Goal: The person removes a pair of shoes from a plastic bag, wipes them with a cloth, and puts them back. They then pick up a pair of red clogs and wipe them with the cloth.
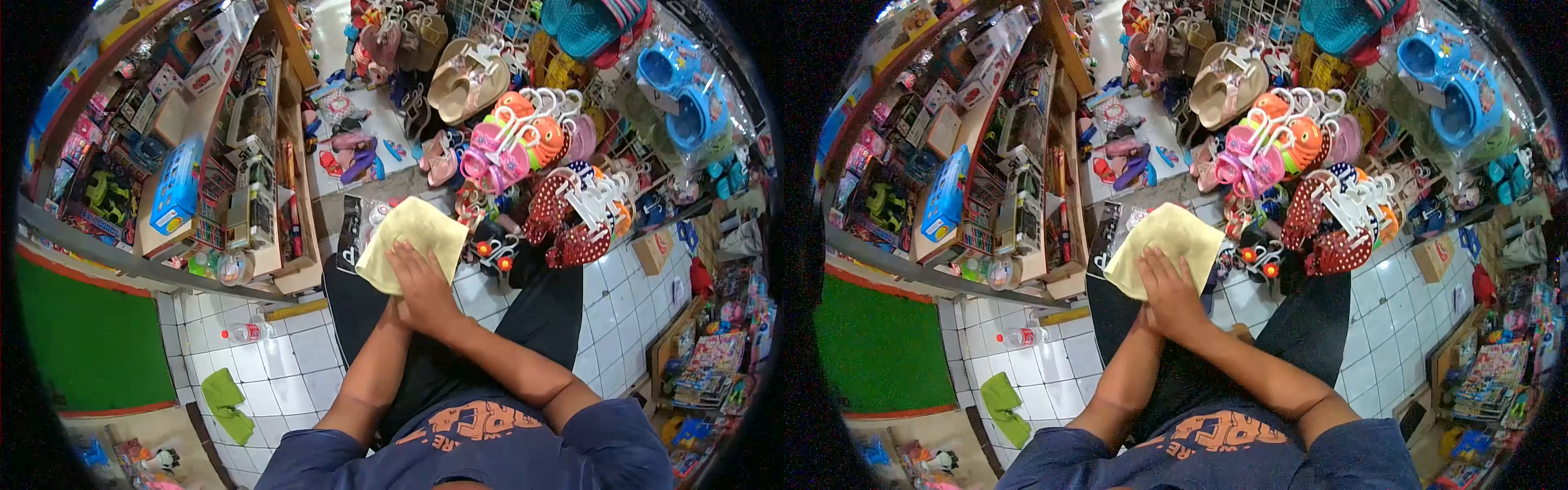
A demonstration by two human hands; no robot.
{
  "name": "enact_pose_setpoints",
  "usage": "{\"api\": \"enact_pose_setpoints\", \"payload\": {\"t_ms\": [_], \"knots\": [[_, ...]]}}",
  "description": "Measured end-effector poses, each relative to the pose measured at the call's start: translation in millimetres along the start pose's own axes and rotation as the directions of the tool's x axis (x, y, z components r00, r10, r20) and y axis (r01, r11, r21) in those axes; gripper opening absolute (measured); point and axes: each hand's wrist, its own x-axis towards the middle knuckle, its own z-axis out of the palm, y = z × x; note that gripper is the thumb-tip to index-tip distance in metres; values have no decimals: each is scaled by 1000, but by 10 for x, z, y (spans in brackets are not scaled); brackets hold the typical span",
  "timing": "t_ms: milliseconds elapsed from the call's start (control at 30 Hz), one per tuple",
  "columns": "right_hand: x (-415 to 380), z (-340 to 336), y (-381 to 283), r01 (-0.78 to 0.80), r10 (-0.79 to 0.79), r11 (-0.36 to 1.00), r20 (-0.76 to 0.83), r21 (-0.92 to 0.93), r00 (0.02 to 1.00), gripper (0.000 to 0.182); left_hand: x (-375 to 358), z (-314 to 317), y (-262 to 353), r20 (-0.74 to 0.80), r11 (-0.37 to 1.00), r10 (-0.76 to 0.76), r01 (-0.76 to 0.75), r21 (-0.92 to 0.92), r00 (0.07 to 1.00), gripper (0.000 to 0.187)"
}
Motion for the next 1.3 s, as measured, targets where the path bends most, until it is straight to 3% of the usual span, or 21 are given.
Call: {"api": "enact_pose_setpoints", "payload": {"t_ms": [133, 200, 233, 267, 300, 367, 433, 533, 567, 700, 767, 833, 867, 900, 1033, 1067, 1133, 1167, 1200, 1267, 1300], "knots": [[47, -202, 154, 65, -52, 978, -70, 196, 996, 59, 240, 65, 1, 15, 999, 6, -6, 37, 1000, 70], [101, -348, 310, 12, 26, 836, -62, 549, 998, 49, 300, 109, 39, 39, 998, 24, -26, 53, 999, 70], [146, -619, 312, -175, 119, 779, 132, 602, 984, 38, 333, 124, 68, 47, 997, 32, -35, 62, 998, 70], [189, -722, 416, -175, 121, 781, 130, 600, 984, 38, 350, 156, 63, 55, 997, 42, -45, 69, 998, 71], [234, -812, 523, -184, 109, 757, 157, 627, 982, 36, 618, 247, -160, -426, 930, -347, 250, -269, 835, 80], [239, -963, 652, -194, 97, 734, 182, 651, 979, 34, 564, 162, -184, -287, 896, -375, 265, -355, 881, 83], [276, -1128, 697, -20, 24, 588, 8, 809, 1000, 29, 603, 177, -176, -78, 824, -411, 334, -457, 908, 89], [386, -1452, 566, -201, 190, 562, 112, 802, 975, 28, 610, 368, -74, -46, 854, -385, 337, -396, 922, 89], [436, -1432, 593, -115, 188, 652, -12, 749, 982, 31, 630, 425, -35, 32, 827, -370, 345, -443, 928, 88], [573, -1410, 560, -151, 263, 561, -2, 814, 965, 30, 638, 537, 56, -104, 860, -378, 307, -409, 920, 86], [632, -1164, 722, -136, 255, 567, -16, 812, 967, 34, 574, 467, 58, 180, 730, -288, 338, -595, 940, 85], [696, -1061, 805, -107, 238, 585, -44, 804, 970, 39, 587, 435, 42, 49, 818, -330, 312, -484, 943, 85], [662, -1015, 781, -79, 250, 760, -179, 645, 952, 45, 524, 413, 34, -106, 884, -358, 300, -360, 928, 84], [627, -974, 766, -69, 226, 893, -310, 445, 924, 52, 512, 378, 27, 14, 845, -343, 315, -433, 939, 82], [525, -913, 740, -8, 50, 995, -440, 97, 897, 58, 546, 257, -32, -203, 911, -338, 266, -314, 919, 85], [506, -881, 765, -9, 52, 995, -441, 100, 896, 58, 546, 268, -46, -170, 971, -226, 208, -119, 959, 84], [449, -777, 868, 77, -49, 995, -364, 64, 930, 53, 561, 236, -44, -114, 988, -125, 135, 81, 986, 84], [413, -718, 893, 105, -6, 956, -341, 273, 940, 48, 561, 200, -46, -128, 982, -185, 178, -67, 974, 81], [354, -679, 902, 99, 1, 956, -341, 275, 940, 48, 570, 176, -50, -128, 953, -244, 214, -215, 961, 79], [265, -664, 883, -371, 319, 622, 210, 690, 924, 61, 602, 451, 44, -158, 936, -274, 226, -270, 949, 72], [233, -640, 844, -255, 244, 673, 117, 694, 963, 79, 606, 623, 76, -260, 953, -276, 227, -203, 926, 67]]}}
